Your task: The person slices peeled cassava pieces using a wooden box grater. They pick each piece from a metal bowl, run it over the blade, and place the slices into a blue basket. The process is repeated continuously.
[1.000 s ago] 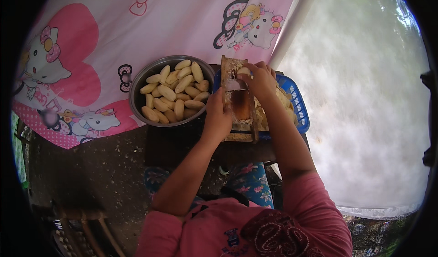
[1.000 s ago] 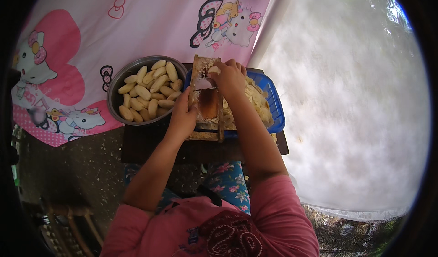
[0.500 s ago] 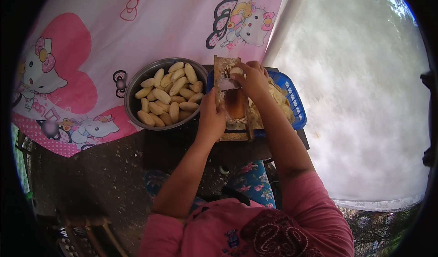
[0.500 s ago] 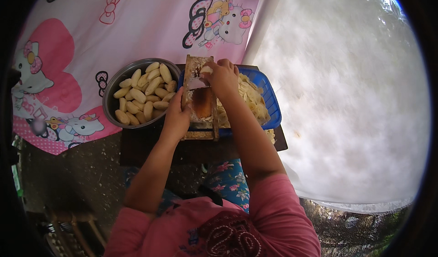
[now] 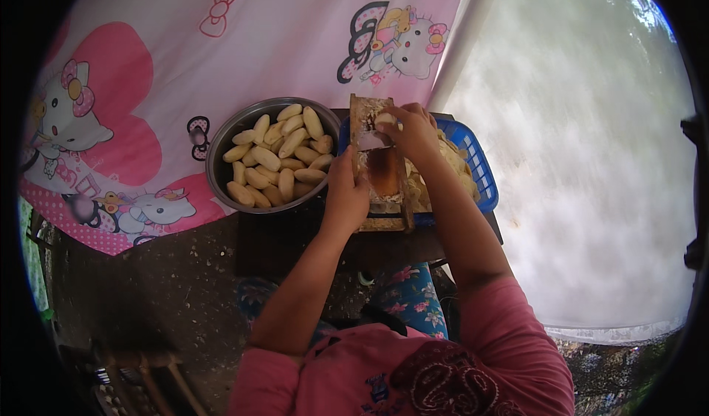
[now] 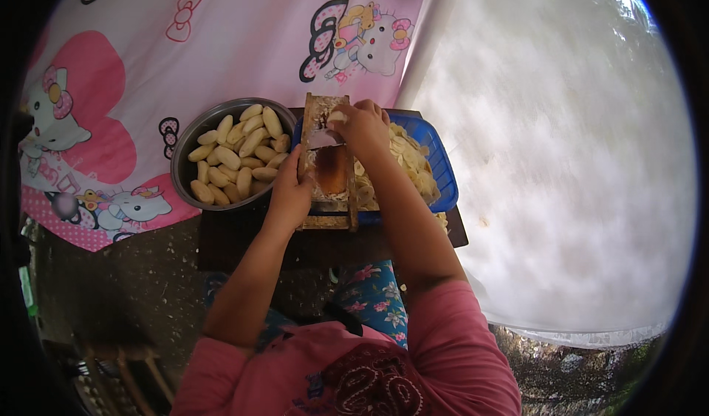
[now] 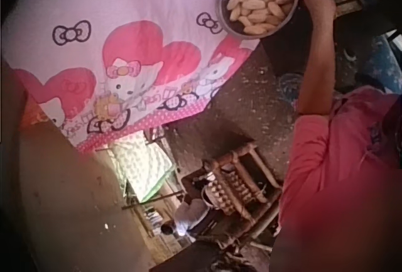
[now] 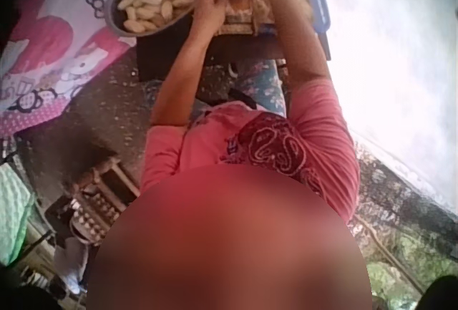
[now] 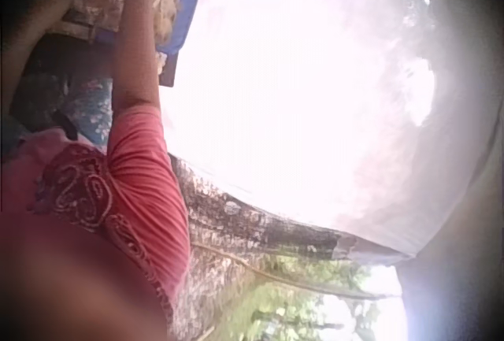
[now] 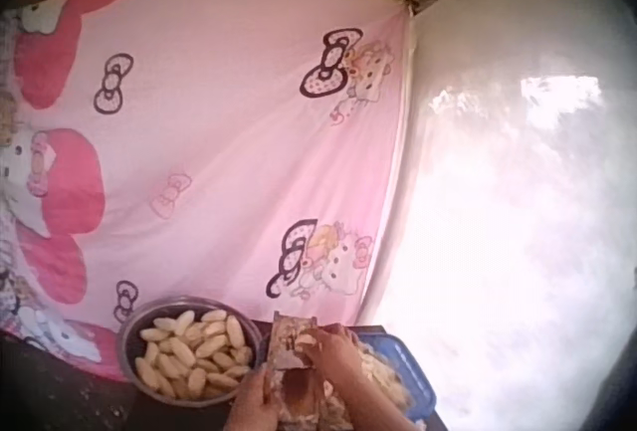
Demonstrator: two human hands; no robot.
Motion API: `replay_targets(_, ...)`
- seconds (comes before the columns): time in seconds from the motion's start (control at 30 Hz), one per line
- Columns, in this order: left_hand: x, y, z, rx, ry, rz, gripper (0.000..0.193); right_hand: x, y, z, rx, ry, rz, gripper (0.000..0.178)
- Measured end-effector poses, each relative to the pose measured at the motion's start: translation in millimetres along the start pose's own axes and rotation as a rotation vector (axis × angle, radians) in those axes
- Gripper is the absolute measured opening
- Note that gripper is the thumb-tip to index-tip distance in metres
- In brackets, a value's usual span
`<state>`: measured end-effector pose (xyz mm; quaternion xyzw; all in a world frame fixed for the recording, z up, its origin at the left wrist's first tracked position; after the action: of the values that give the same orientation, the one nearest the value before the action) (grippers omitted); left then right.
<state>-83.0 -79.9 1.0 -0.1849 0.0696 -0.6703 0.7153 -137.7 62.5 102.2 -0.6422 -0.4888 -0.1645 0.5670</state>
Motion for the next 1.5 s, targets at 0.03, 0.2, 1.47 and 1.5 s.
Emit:
replay_targets(0.03, 0.7, 0.2, 2.9, -0.024, -0.002, 0.006, 0.057, -1.4, 4.1, -2.3, -0.005, 0.028, -0.053, 0.039)
replay_targets(0.2, 3.0, 1.6, 2.7, -0.089, -0.103, 0.069, 0.056, 11.9, 69.2, -16.3, 0.009, 0.141, -0.207, 0.04)
replay_targets(1.47, -156.6, -14.2, 35.2, 0.019, -0.023, -0.256, 0.054, 108.3, 117.6, 114.5, -0.218, 0.096, 0.069, 0.034)
replay_targets(1.5, -157.3, -13.8, 32.6, 0.045, -0.024, -0.278, 0.053, 102.9, 111.5, 123.2, -0.244, 0.139, 0.033, 0.034)
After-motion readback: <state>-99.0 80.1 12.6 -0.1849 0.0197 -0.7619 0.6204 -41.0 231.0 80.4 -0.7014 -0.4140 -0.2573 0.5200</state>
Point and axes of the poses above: each hand's wrist, its own y-axis away from the middle knuckle, its own x-axis out of the back of the hand, z = x × y, the point moved 10 cm from there along -y, towards the middle knuckle
